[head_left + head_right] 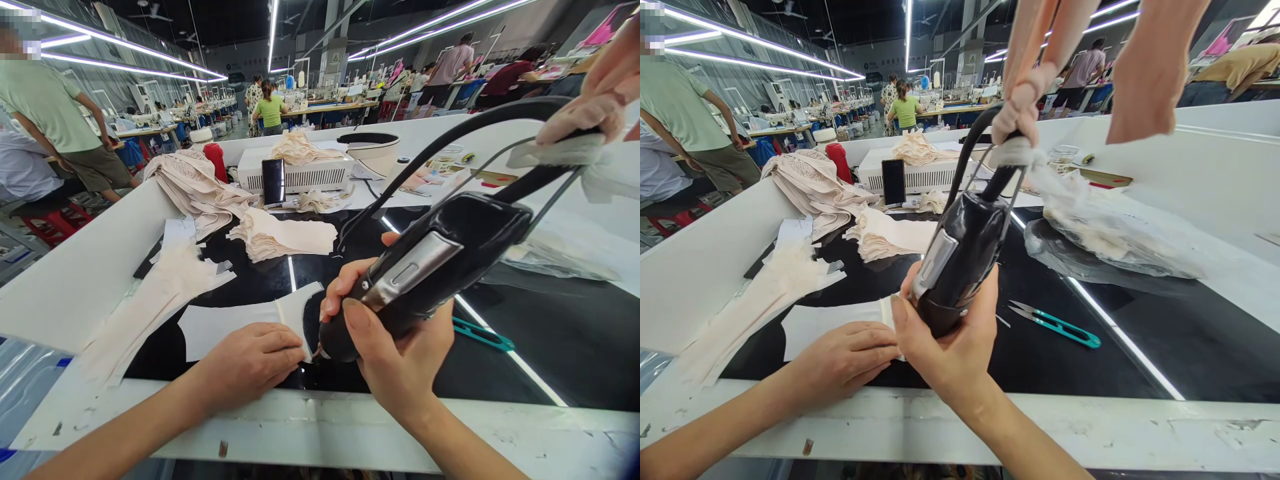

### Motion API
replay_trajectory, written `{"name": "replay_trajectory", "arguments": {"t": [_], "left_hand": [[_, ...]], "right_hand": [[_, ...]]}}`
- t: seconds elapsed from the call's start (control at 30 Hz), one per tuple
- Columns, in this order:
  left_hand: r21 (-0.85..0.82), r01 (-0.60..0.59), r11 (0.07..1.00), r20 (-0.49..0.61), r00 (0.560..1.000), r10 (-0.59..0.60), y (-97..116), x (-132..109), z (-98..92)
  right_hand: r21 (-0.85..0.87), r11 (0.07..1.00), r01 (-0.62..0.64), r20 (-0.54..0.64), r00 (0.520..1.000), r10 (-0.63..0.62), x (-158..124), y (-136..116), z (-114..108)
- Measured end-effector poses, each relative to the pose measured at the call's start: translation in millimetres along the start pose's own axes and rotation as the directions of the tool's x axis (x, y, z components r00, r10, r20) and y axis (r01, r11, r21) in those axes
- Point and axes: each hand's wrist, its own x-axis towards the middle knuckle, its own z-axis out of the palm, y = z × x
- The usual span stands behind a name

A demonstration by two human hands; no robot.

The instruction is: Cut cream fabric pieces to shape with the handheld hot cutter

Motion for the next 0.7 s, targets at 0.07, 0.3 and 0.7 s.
{"name": "replay_trajectory", "arguments": {"t": [0.07, 0.3, 0.7], "left_hand": [[-0.003, -0.001, 1.0, -0.005, 1.0, 0.001, -0.6, -0.1, 0.0], [0.007, -0.004, 1.0, -0.015, 1.0, 0.005, -2.9, -1.8, 3.0], [0.007, -0.007, 1.0, -0.023, 1.0, 0.007, -1.4, -1.9, 3.3]], "right_hand": [[-0.002, 1.0, -0.007, -0.003, 1.0, 0.007, 0.0, 0.3, 0.3], [-0.002, 1.0, -0.006, -0.008, 1.0, 0.006, -1.4, 0.5, -0.5], [-0.047, 0.999, -0.015, -0.036, 0.999, 0.014, -0.4, 4.7, -0.2]]}}
